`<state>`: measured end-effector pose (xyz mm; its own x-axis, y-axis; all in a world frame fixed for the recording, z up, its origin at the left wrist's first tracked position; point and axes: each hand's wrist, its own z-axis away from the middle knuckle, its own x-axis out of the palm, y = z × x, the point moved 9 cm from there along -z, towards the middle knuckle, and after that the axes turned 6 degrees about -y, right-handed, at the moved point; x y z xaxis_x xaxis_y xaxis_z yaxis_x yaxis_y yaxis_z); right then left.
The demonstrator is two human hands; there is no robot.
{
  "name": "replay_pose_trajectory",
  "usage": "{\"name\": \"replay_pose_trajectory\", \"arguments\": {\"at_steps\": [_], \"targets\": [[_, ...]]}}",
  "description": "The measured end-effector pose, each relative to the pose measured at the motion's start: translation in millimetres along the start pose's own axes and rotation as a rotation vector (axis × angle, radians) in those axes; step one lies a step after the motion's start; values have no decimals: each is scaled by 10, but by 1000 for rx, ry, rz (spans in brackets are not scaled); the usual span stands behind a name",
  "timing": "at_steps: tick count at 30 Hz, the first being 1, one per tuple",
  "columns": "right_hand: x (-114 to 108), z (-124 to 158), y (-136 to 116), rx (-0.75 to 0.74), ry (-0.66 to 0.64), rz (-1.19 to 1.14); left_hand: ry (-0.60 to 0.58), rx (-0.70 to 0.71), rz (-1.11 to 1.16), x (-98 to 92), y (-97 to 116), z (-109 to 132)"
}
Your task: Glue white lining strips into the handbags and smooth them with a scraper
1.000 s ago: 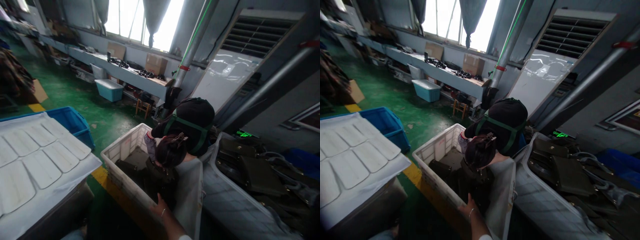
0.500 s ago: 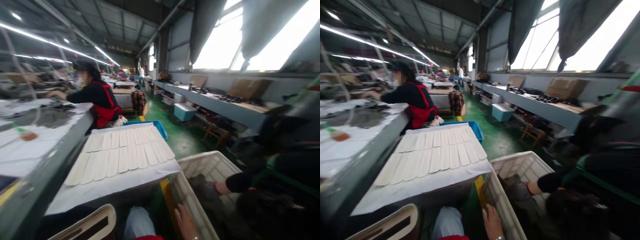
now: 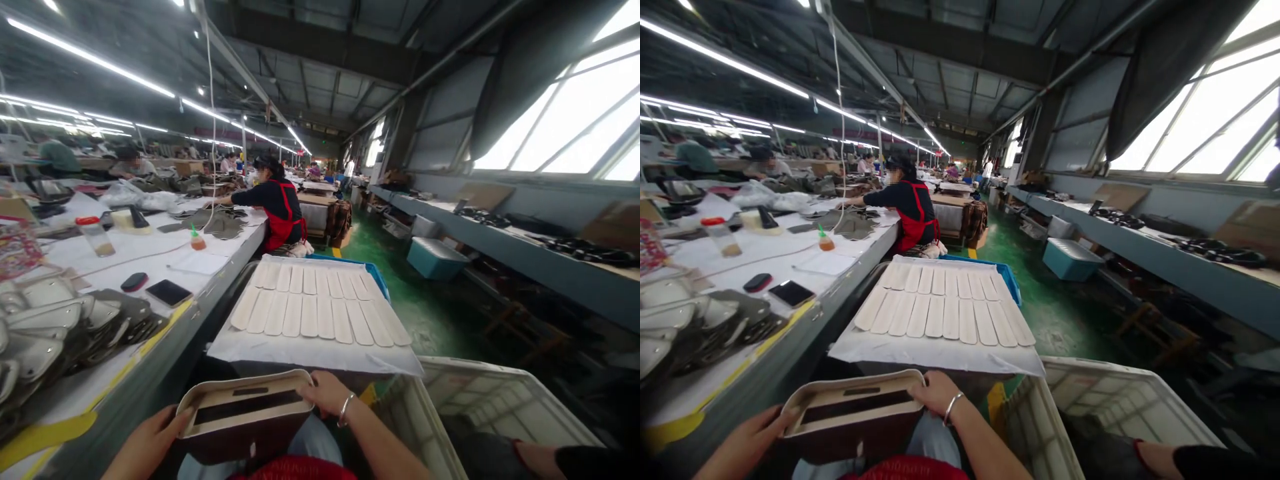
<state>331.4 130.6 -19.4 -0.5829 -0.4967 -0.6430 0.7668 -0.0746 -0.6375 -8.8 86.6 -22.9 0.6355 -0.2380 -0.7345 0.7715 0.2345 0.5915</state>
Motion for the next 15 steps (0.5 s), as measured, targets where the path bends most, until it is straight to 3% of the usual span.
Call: {"name": "replay_pose_trajectory", "arguments": {"at_steps": [6,15], "targets": [[163,49,-55,28,-53,156,-194,14,-30,75,163,-134],[269,382,32,-59,20,212,-185,-5,-17,154,261,-130]]}}
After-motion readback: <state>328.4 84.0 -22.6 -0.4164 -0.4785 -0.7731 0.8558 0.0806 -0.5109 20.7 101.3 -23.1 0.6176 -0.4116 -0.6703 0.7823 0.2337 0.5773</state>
